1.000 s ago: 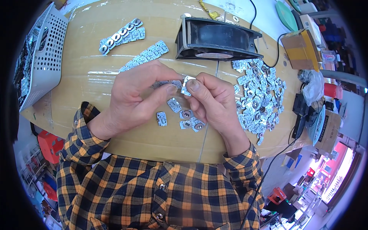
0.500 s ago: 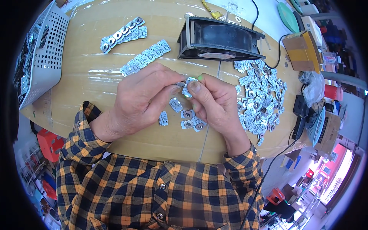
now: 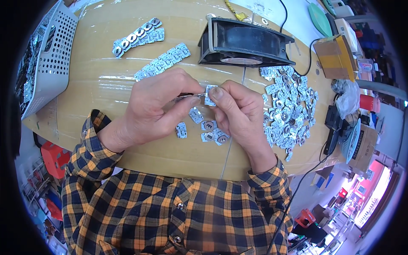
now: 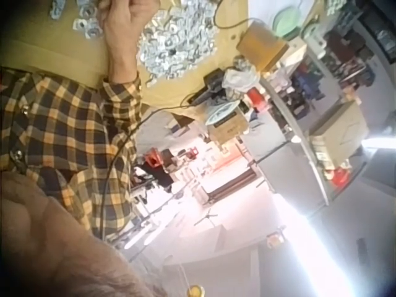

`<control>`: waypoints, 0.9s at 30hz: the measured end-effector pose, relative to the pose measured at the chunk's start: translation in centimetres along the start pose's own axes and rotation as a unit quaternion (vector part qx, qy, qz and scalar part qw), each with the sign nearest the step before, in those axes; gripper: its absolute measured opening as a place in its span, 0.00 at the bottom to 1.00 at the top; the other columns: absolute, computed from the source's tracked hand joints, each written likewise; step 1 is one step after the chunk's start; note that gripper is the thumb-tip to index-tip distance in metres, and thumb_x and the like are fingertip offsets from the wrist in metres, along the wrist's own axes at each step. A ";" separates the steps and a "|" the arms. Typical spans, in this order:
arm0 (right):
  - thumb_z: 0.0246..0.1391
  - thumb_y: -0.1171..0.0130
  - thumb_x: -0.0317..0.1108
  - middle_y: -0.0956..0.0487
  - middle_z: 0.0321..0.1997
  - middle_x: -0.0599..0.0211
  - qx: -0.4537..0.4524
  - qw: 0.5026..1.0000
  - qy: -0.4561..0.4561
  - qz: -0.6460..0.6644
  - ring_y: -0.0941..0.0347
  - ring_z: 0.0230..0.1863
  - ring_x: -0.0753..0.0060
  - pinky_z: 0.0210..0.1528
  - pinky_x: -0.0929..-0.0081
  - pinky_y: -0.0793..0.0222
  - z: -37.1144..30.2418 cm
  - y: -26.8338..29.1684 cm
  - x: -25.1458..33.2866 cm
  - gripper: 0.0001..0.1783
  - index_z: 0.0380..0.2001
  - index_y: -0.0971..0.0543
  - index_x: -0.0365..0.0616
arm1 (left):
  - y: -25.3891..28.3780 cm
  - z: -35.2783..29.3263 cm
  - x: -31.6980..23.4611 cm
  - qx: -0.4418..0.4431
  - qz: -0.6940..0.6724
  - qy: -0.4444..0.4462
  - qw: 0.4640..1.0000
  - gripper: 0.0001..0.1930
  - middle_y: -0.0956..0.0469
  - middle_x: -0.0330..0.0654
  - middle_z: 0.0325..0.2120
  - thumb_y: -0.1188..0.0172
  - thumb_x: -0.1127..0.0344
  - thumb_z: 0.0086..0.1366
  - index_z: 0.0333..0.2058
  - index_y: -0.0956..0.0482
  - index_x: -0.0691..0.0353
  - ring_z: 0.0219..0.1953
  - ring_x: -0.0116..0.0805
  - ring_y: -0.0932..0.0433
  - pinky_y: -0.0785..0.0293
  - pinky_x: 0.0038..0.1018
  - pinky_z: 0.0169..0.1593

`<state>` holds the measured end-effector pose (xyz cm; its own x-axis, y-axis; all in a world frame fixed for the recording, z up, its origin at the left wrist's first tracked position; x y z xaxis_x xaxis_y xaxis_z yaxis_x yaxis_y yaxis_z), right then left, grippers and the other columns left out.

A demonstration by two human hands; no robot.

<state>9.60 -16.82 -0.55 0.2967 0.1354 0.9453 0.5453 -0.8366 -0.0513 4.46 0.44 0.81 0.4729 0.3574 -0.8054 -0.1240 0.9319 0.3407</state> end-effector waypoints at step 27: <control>0.59 0.42 0.30 0.25 0.18 0.73 0.072 0.954 0.158 -0.243 0.36 0.15 0.89 0.17 0.88 0.43 -0.2 0.2 1.3 0.10 0.25 0.22 0.36 | -0.8 -0.6 0.8 0.116 -0.202 0.238 0.943 0.07 0.25 0.39 0.31 0.48 0.76 0.64 0.41 0.28 0.68 0.26 0.19 0.25 0.29 0.15 0.26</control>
<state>9.98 -16.93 0.70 -0.2576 0.3035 0.9174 0.6672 -0.6308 0.3960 4.36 -0.04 -0.40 -0.0103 0.0145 -0.9998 0.2028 0.9791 0.0121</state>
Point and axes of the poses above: each hand's wrist, its own z-axis towards the middle knuckle, its own y-axis out of the back of the hand, x = y × z, the point moved 3 cm from there along z, towards the middle knuckle
